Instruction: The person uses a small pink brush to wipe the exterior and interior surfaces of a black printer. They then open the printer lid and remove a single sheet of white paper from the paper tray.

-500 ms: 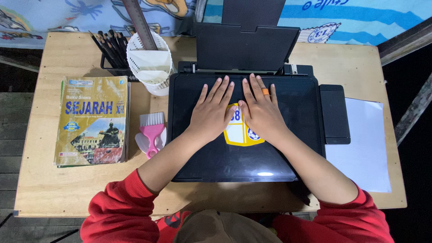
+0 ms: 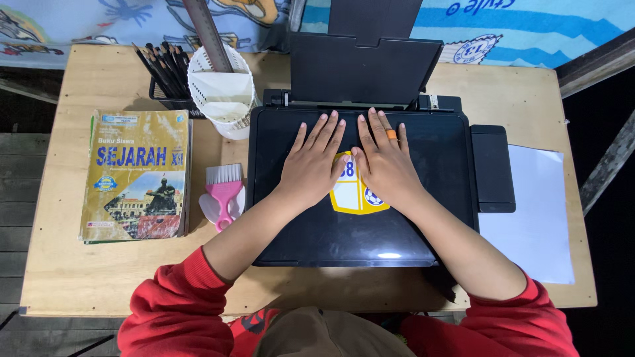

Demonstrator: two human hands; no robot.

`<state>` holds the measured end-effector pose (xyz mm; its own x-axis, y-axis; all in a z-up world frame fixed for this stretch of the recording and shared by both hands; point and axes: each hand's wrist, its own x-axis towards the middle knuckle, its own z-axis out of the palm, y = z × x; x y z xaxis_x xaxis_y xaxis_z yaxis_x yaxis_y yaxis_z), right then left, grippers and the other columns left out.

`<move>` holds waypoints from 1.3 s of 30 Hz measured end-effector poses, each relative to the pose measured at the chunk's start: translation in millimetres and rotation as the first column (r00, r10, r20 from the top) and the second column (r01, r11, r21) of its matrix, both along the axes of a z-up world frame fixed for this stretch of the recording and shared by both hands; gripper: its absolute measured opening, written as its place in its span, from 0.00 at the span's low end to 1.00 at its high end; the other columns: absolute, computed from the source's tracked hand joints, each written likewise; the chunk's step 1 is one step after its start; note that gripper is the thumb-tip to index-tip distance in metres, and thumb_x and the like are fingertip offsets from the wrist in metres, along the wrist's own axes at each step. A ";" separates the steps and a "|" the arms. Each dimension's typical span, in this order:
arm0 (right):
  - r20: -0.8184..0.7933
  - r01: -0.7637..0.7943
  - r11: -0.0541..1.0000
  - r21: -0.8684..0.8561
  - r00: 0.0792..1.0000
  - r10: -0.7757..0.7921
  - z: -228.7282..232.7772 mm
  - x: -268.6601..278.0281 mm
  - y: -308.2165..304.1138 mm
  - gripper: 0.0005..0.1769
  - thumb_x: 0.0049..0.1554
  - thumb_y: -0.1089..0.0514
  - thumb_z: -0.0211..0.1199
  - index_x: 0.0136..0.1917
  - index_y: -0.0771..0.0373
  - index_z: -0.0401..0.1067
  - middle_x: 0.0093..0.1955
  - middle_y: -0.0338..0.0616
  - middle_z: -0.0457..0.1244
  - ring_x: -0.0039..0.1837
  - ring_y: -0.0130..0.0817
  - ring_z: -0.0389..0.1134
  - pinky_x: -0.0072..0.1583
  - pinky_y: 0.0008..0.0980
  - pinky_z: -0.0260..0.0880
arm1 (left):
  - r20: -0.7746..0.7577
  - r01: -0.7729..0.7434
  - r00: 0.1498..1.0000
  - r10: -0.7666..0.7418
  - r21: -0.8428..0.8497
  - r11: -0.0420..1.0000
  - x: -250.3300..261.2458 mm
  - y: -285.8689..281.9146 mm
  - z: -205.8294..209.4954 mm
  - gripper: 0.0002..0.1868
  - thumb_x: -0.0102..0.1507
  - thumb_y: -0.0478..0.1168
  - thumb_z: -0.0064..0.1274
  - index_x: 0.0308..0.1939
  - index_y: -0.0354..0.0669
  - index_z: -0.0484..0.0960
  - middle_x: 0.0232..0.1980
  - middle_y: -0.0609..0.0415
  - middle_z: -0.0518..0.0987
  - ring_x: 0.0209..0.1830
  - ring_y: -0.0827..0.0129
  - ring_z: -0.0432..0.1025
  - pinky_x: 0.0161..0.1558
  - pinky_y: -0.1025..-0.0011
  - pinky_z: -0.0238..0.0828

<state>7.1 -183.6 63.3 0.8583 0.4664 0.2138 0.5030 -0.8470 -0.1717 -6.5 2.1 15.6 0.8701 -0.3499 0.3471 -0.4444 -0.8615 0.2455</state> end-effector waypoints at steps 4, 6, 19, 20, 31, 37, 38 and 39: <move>-0.009 0.004 1.000 -0.003 1.000 -0.004 0.1 0.3 0.4 0.34 0.69 0.45 0.41 0.81 0.66 0.52 0.83 0.60 0.45 0.85 0.51 0.39 0.77 0.66 0.36 | -0.001 0.003 1.000 -0.003 0.008 1.000 0.3 -0.1 0.1 0.34 0.73 0.54 0.35 0.79 0.39 0.58 0.82 0.45 0.56 0.83 0.59 0.48 0.79 0.51 0.36; -0.017 0.006 1.000 0.007 1.000 -0.006 0.4 0.2 0.2 0.34 0.69 0.45 0.41 0.81 0.66 0.52 0.83 0.59 0.45 0.85 0.51 0.39 0.78 0.66 0.36 | -0.011 0.001 1.000 -0.001 0.007 1.000 0.8 -0.6 -0.3 0.34 0.73 0.54 0.35 0.79 0.39 0.58 0.82 0.45 0.56 0.83 0.59 0.47 0.79 0.51 0.36; -0.008 0.008 1.000 -0.017 1.000 -0.008 -0.6 0.5 0.1 0.34 0.69 0.45 0.42 0.81 0.66 0.51 0.84 0.60 0.44 0.85 0.51 0.39 0.78 0.65 0.36 | -0.025 0.000 1.000 0.001 0.012 1.000 2.3 -0.7 -2.2 0.34 0.73 0.55 0.35 0.78 0.39 0.58 0.81 0.45 0.57 0.83 0.59 0.47 0.79 0.50 0.35; -0.005 0.009 1.000 -0.025 1.000 -0.009 -0.2 0.9 0.3 0.34 0.70 0.45 0.42 0.81 0.66 0.51 0.84 0.60 0.44 0.85 0.51 0.39 0.78 0.65 0.36 | -0.026 0.000 1.000 0.000 0.013 1.000 2.7 -0.9 -1.2 0.34 0.73 0.55 0.36 0.78 0.38 0.58 0.81 0.45 0.57 0.83 0.59 0.47 0.78 0.50 0.36; -0.132 -0.025 0.999 0.022 0.991 0.028 12.7 6.0 -3.7 0.36 0.66 0.45 0.48 0.81 0.64 0.50 0.84 0.60 0.40 0.85 0.53 0.37 0.77 0.62 0.32 | 0.000 -0.090 0.995 0.098 -0.415 0.905 9.1 16.9 40.0 0.22 0.67 0.39 0.53 0.66 0.41 0.76 0.69 0.43 0.72 0.69 0.49 0.68 0.71 0.55 0.62; -0.239 -0.095 0.991 0.095 0.964 0.116 35.5 -4.0 -13.8 0.36 0.65 0.46 0.50 0.81 0.62 0.51 0.84 0.59 0.42 0.84 0.53 0.41 0.78 0.59 0.32 | 0.027 -0.075 0.993 0.112 -0.591 0.803 -10.5 57.1 72.7 0.19 0.68 0.35 0.52 0.64 0.41 0.78 0.66 0.42 0.76 0.66 0.47 0.72 0.67 0.60 0.67; -0.240 -0.109 0.988 0.113 0.962 0.133 41.2 -11.5 -14.5 0.35 0.66 0.47 0.50 0.81 0.63 0.52 0.83 0.59 0.44 0.84 0.54 0.43 0.78 0.59 0.34 | 0.023 -0.086 0.992 0.124 -0.592 0.802 -19.6 69.3 75.6 0.19 0.68 0.35 0.52 0.64 0.40 0.77 0.65 0.42 0.76 0.66 0.47 0.72 0.67 0.60 0.67; -0.240 -0.122 0.984 0.131 0.959 0.151 47.6 -20.1 -14.3 0.34 0.66 0.48 0.51 0.81 0.63 0.53 0.83 0.59 0.46 0.83 0.54 0.46 0.78 0.58 0.36 | 0.020 -0.097 0.991 0.135 -0.592 0.800 -29.3 81.5 77.6 0.19 0.69 0.34 0.53 0.64 0.39 0.77 0.64 0.42 0.77 0.66 0.47 0.72 0.67 0.60 0.67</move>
